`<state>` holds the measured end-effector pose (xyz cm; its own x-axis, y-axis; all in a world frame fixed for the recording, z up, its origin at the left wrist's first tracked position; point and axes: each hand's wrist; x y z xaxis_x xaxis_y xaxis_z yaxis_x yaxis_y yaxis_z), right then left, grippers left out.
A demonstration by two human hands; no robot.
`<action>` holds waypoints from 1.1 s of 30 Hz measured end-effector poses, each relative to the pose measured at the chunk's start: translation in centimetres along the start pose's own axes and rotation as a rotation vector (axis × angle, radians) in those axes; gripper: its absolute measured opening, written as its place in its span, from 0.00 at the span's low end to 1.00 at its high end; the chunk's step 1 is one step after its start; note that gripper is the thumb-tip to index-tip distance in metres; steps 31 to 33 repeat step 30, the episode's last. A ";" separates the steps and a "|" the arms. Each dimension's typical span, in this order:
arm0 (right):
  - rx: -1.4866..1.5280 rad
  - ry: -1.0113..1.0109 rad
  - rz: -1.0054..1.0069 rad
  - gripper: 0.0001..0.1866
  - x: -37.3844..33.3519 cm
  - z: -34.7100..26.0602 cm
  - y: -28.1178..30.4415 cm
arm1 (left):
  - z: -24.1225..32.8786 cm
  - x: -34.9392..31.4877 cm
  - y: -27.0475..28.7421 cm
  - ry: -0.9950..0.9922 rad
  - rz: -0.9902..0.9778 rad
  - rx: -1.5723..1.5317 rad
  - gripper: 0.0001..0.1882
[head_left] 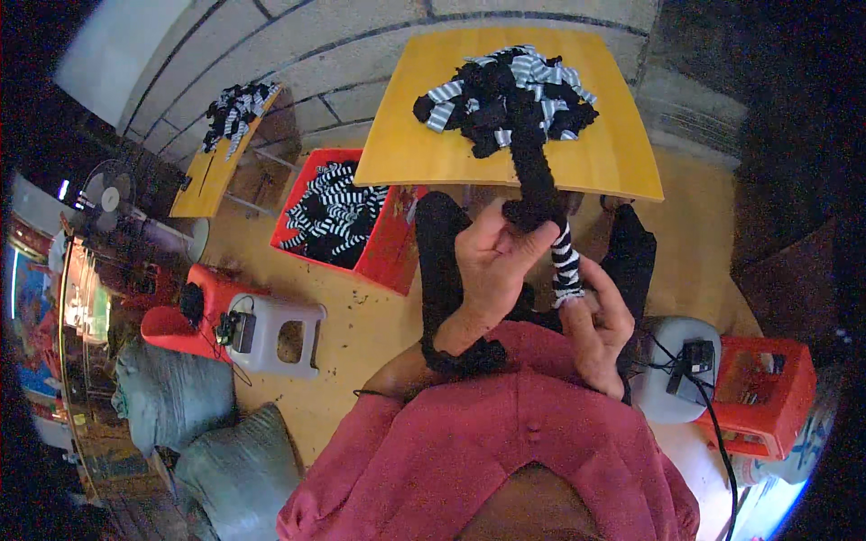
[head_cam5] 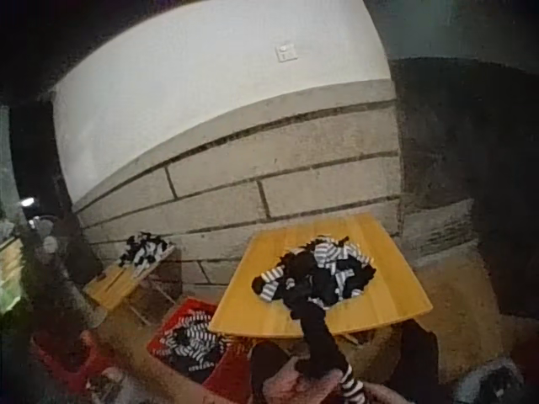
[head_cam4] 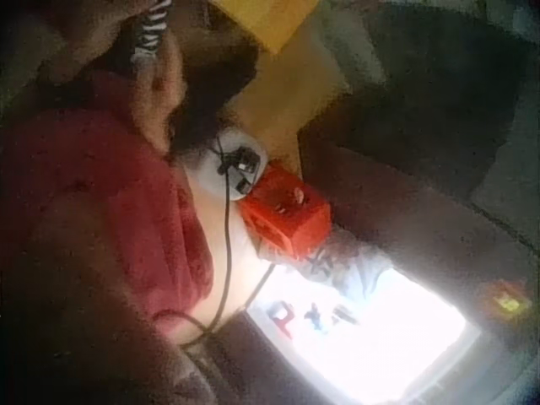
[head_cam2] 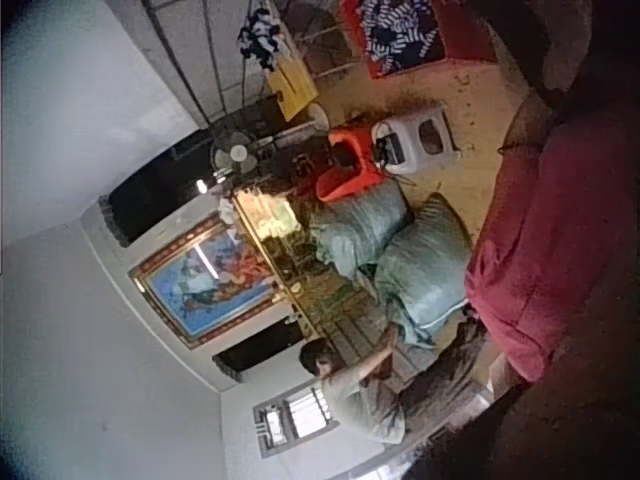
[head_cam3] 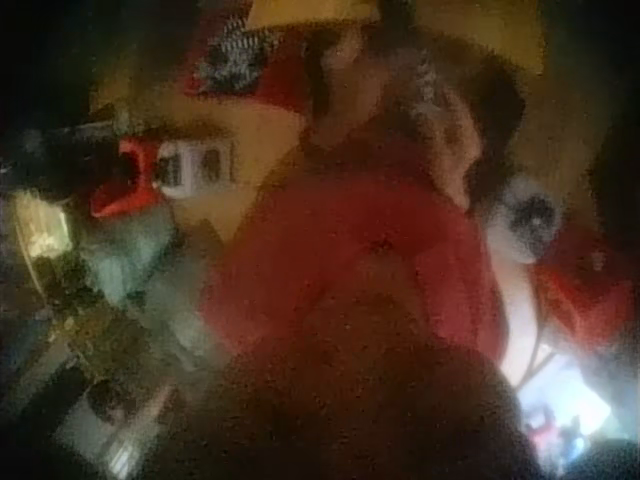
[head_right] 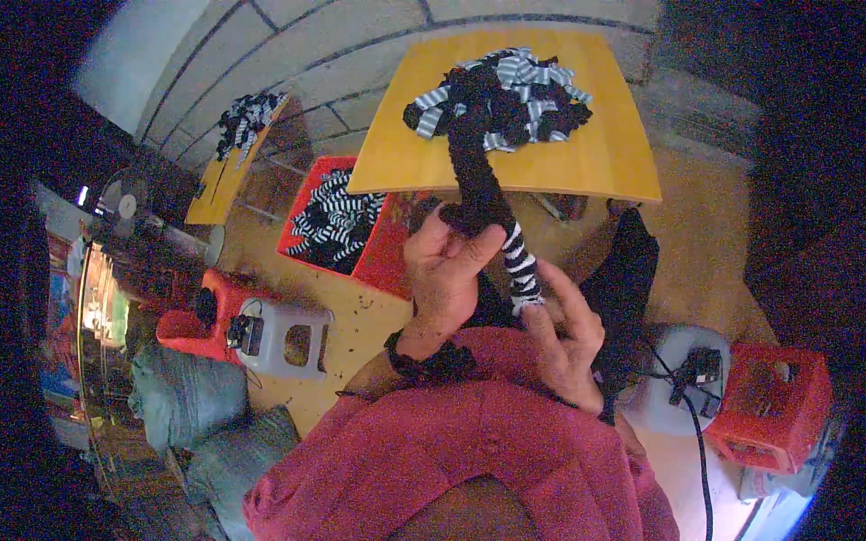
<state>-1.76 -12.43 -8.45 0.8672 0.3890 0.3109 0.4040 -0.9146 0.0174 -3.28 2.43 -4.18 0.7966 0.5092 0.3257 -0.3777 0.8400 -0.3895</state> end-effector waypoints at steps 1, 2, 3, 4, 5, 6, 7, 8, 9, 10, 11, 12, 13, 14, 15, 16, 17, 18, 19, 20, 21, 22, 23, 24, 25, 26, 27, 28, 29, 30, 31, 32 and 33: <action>0.030 -0.010 0.008 0.22 0.0 0.0 -0.2 | 0.3 0.0 0.1 0.016 -0.010 0.049 0.10; 0.060 -0.020 0.015 0.21 0.0 0.1 -0.3 | 0.1 0.0 0.3 0.017 -0.010 0.049 0.10; 0.057 -0.017 0.015 0.21 0.0 0.1 -0.2 | -0.3 0.1 0.4 0.017 -0.017 0.030 0.10; 0.032 -0.022 0.016 0.21 0.1 0.1 -0.2 | -0.5 0.2 0.4 0.018 -0.024 0.011 0.11; 0.006 -0.027 0.016 0.21 0.1 0.1 -0.1 | -0.4 0.1 0.4 0.015 -0.024 0.009 0.11; 0.004 -0.024 0.016 0.21 0.2 0.2 0.1 | -0.1 0.1 0.1 0.023 0.002 -0.016 0.12; 0.019 -0.037 -0.003 0.21 0.2 0.2 0.3 | 0.3 0.3 -0.4 0.025 0.014 -0.029 0.12; 0.035 -0.050 -0.024 0.20 0.2 0.3 0.4 | 0.7 0.4 -0.8 0.028 0.027 -0.043 0.13; 0.036 -0.046 -0.027 0.20 0.2 0.3 0.3 | 1.3 0.9 -1.4 -0.013 0.065 -0.139 0.14; 0.025 -0.015 -0.024 0.20 0.2 0.3 0.2 | 1.6 1.3 -1.7 -0.054 0.103 -0.235 0.15; 0.014 0.015 -0.021 0.20 0.3 0.2 0.2 | 1.4 1.7 -1.3 -0.058 0.103 -0.235 0.15; 0.014 0.018 -0.020 0.20 0.2 0.2 0.2 | 1.1 2.2 -0.6 -0.078 0.089 -0.243 0.16; -0.044 0.038 -0.035 0.19 0.1 0.1 0.4 | 0.9 2.6 -0.1 -0.097 0.075 -0.251 0.16; -0.102 0.057 -0.049 0.19 0.2 0.0 0.5 | 0.9 3.0 0.2 -0.099 0.073 -0.253 0.16; -0.099 0.059 -0.054 0.19 0.2 -0.2 0.3 | 1.0 3.2 0.5 -0.041 0.077 -0.258 0.15; -0.154 0.123 -0.046 0.19 0.3 -0.6 0.1 | 1.2 3.5 0.8 0.017 0.080 -0.263 0.14; -0.209 0.187 -0.037 0.19 0.4 -0.8 -0.1 | 1.4 3.7 1.1 0.013 0.085 -0.261 0.14; -0.209 0.190 -0.041 0.19 0.5 -0.8 0.0 | 1.6 3.9 1.3 0.070 0.095 -0.364 0.12; -0.245 0.195 -0.046 0.19 0.5 -0.7 0.0 | 1.7 4.1 1.6 0.126 0.105 -0.467 0.10; -0.282 0.200 -0.052 0.18 0.5 -0.6 0.1 | 1.7 4.5 1.9 0.120 0.110 -0.468 0.10; -0.271 0.208 -0.070 0.18 0.5 -0.7 0.3 | 1.9 4.8 2.6 0.088 0.144 -0.473 0.08; -0.306 0.193 -0.125 0.17 0.5 -1.0 0.8 | 2.1 5.2 3.4 0.054 0.179 -0.478 0.06; -0.341 0.180 -0.181 0.16 0.4 -1.0 1.3 | 2.3 5.8 4.5 0.042 0.173 -0.466 0.05; -0.331 0.192 -0.205 0.16 0.2 -0.3 2.1 | 2.7 6.3 5.2 0.021 0.190 -0.460 0.05; -0.411 0.170 -0.237 0.15 0.0 0.9 3.3 | 3.2 6.8 5.8 -0.006 0.204 -0.467 0.05; -0.499 0.140 -0.254 0.14 -0.3 2.2 4.7 | 3.2 7.3 6.1 -0.020 0.208 -0.479 0.05; -0.446 0.069 -0.140 0.14 -0.8 4.5 5.8 | 3.1 7.3 7.0 -0.011 0.198 -0.474 0.05; -0.399 -0.004 -0.030 0.13 -0.7 5.5 6.1 | 3.2 7.2 7.7 -0.018 0.205 -0.475 0.05; -0.342 -0.169 0.062 0.14 -0.6 5.8 6.6 | 3.4 7.1 8.3 -0.038 0.218 -0.447 0.05; -0.296 -0.142 0.112 0.13 0.2 6.1 6.6 | 3.5 6.9 8.6 -0.058 0.233 -0.412 0.05; -0.296 -0.142 0.112 0.13 0.2 6.1 6.6 | 3.5 6.9 8.6 -0.058 0.233 -0.412 0.05; -0.296 -0.142 0.112 0.13 0.2 6.1 6.6 | 3.5 6.9 8.6 -0.058 0.233 -0.412 0.05; -0.296 -0.142 0.112 0.13 0.2 6.1 6.6 | 3.5 6.9 8.6 -0.058 0.233 -0.412 0.05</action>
Point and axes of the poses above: each hand's wrist, its own x-axis towards the middle knuckle, its own y-axis out of the back of the hand, z = x × y, and after that the axes turned 2 degrees about -x, right-handed
